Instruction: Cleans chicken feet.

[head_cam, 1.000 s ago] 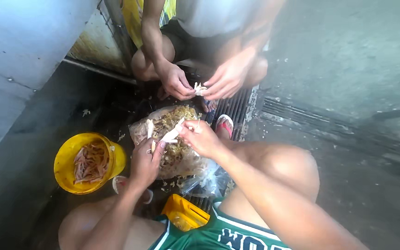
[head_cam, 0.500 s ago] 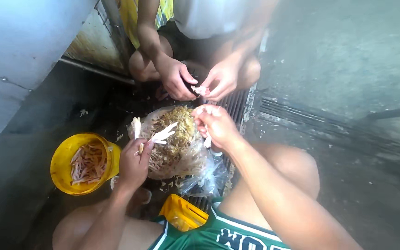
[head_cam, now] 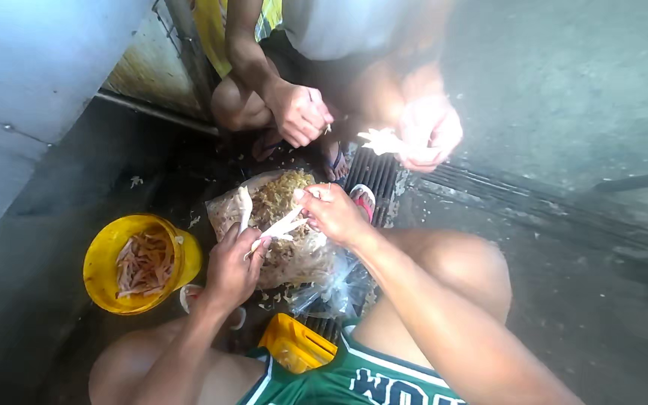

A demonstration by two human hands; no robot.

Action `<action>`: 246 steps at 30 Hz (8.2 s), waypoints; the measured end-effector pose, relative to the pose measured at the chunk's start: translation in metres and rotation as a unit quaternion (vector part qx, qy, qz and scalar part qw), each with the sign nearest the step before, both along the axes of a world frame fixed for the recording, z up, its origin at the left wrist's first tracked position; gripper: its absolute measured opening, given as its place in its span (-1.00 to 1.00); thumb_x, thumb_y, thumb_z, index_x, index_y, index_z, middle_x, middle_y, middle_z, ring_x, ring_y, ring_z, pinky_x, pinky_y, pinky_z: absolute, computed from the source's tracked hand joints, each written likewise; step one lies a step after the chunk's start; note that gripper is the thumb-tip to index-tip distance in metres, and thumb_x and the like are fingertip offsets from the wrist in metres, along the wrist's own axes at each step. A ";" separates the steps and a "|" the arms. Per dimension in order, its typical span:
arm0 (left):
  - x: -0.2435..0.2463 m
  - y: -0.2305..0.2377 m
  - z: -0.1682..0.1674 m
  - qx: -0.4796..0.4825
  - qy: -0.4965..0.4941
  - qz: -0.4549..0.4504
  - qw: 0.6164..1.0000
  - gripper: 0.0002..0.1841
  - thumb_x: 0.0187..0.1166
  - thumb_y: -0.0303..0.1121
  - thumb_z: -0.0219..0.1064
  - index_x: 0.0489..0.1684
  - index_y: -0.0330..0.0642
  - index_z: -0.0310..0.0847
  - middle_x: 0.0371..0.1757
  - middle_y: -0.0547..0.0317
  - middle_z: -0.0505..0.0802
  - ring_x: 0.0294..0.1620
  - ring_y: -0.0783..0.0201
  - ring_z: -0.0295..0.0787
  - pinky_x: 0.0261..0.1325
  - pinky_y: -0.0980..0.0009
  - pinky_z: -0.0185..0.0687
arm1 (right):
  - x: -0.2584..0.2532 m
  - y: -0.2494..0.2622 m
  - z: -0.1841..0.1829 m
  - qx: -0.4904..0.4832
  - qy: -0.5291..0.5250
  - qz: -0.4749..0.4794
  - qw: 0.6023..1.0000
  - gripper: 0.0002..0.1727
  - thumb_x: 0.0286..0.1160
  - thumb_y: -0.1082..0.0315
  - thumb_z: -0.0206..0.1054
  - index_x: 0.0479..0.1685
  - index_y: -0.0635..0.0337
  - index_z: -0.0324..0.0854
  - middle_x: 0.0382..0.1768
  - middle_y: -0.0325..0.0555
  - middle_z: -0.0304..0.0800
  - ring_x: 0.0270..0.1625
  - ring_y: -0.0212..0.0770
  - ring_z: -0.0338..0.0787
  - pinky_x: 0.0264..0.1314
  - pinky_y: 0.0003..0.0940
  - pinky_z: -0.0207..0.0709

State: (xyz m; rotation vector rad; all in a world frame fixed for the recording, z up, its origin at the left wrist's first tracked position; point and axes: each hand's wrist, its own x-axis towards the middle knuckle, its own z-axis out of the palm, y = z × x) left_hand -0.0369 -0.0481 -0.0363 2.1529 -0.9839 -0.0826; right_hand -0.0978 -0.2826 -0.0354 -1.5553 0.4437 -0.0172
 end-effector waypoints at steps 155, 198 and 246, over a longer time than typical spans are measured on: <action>0.068 -0.004 -0.004 -0.247 0.392 0.321 0.826 -0.83 0.60 -0.39 0.23 0.04 -0.20 0.58 -0.45 0.17 0.66 -0.59 0.31 0.57 -0.53 0.33 0.58 | -0.016 0.083 0.008 0.131 -0.067 0.204 0.968 -0.59 0.83 0.20 0.02 -0.48 0.10 0.52 -0.62 -0.33 0.47 -0.56 -0.39 0.50 -0.43 -0.44 0.48; 0.037 -0.007 0.011 -0.176 0.419 0.198 0.868 -0.86 0.75 -0.33 0.13 0.05 -0.09 0.57 -0.49 0.17 0.58 -0.68 0.33 0.39 -0.65 0.44 0.34 | -0.010 0.064 -0.010 0.052 0.028 0.074 0.995 -0.63 0.85 0.12 0.05 -0.28 0.13 0.59 -0.59 -0.23 0.43 -0.64 -0.35 0.38 -0.57 -0.45 0.34; 0.082 0.021 0.006 -0.358 0.510 0.175 0.762 -0.85 0.64 -0.39 0.06 -0.02 0.04 0.51 -0.62 0.40 0.50 -0.75 0.52 0.34 -0.68 0.60 0.34 | -0.026 0.079 0.014 -0.003 -0.011 0.267 0.964 -0.58 0.88 0.18 -0.05 -0.15 0.11 0.74 -0.52 -0.44 0.54 -0.51 -0.57 0.48 -0.43 -0.62 0.41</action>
